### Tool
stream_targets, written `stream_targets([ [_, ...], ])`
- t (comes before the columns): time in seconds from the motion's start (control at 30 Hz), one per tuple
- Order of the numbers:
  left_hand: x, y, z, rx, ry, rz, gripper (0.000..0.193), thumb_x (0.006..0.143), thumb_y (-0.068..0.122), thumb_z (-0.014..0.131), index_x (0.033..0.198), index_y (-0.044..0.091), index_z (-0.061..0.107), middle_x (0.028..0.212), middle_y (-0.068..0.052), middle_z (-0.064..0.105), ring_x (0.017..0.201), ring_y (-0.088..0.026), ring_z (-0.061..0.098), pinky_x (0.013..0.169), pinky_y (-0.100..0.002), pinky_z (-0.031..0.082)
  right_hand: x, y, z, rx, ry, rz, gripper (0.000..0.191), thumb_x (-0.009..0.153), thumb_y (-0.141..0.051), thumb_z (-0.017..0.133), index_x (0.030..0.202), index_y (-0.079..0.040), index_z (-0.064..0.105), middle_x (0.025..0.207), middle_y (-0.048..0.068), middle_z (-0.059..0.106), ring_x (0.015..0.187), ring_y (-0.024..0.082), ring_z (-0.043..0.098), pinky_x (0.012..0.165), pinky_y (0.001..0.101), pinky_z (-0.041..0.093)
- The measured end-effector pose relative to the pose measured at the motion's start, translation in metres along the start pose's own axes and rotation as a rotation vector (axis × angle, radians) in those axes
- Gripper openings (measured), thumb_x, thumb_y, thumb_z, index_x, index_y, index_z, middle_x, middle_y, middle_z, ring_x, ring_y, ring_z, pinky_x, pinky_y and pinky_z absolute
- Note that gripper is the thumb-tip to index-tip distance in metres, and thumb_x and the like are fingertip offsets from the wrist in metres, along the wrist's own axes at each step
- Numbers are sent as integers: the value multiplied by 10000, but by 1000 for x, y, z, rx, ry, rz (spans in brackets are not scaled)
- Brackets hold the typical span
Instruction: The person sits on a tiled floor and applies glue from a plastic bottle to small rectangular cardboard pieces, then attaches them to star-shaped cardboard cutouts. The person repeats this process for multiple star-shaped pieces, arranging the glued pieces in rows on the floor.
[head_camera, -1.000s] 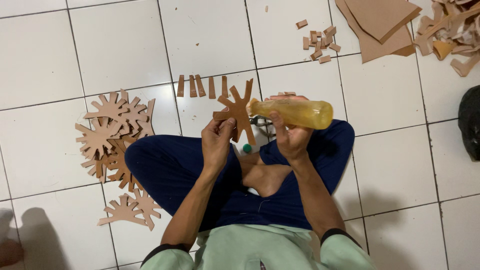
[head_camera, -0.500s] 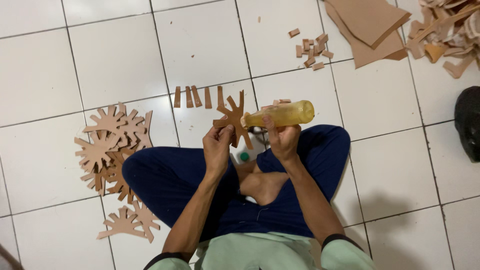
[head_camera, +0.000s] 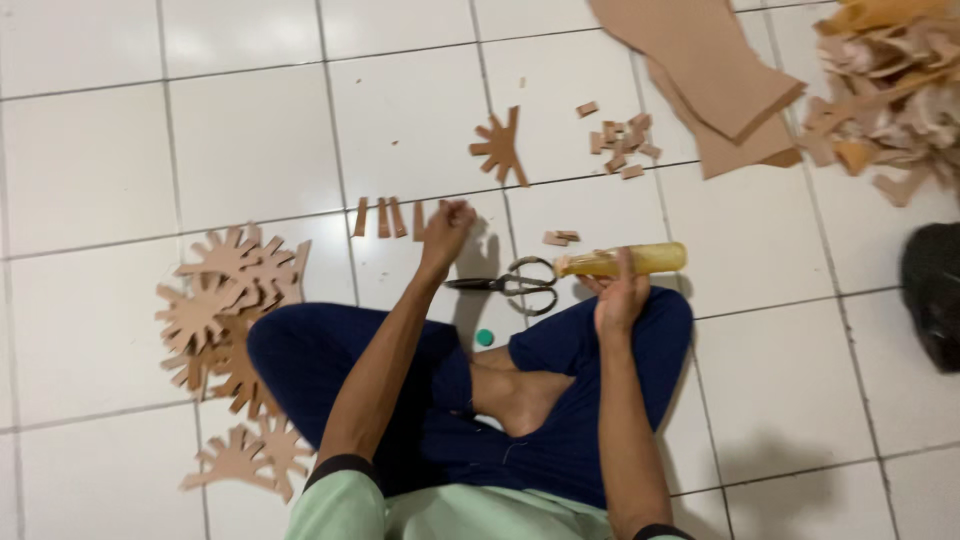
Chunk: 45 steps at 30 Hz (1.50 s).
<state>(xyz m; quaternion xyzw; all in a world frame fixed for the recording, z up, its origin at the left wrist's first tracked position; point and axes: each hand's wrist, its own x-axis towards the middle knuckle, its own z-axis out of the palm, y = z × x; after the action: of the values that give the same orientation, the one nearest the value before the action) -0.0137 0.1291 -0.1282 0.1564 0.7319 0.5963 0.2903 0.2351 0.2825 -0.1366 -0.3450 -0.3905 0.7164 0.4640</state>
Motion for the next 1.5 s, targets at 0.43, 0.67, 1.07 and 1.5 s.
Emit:
stream_targets([
  [0.43,-91,-27,-323,842,586,81,325,868,76,707,1185,2,706,1163,-205,726,1080,-385,685,903,-456,548,-2,32,-2,52,-171,160,568,1060,-469,611,1392,-46,427,1231,227,602,1142,398,674,885,603,657],
  [0.67,-80,-39,-349,863,699,-202,599,904,339,777,1215,-128,569,1229,-336,605,1128,-472,597,933,-511,505,-4,39,-6,-28,-178,103,514,1101,-432,606,1365,-20,449,1228,216,590,1166,389,668,901,588,660],
  [1.07,-48,-41,-344,788,805,-365,825,908,66,714,1508,-222,226,962,-285,696,862,-398,732,705,-490,636,-2,33,1,-90,-234,97,382,1107,-330,563,1252,12,469,1190,209,597,1161,358,660,848,556,654],
  [1.5,-57,-16,-318,1215,593,18,369,853,305,778,1182,149,717,1268,-294,613,838,-368,704,682,-488,587,-3,24,8,-96,-259,129,389,1067,-307,587,1225,37,499,1128,208,642,1005,368,711,798,525,655],
])
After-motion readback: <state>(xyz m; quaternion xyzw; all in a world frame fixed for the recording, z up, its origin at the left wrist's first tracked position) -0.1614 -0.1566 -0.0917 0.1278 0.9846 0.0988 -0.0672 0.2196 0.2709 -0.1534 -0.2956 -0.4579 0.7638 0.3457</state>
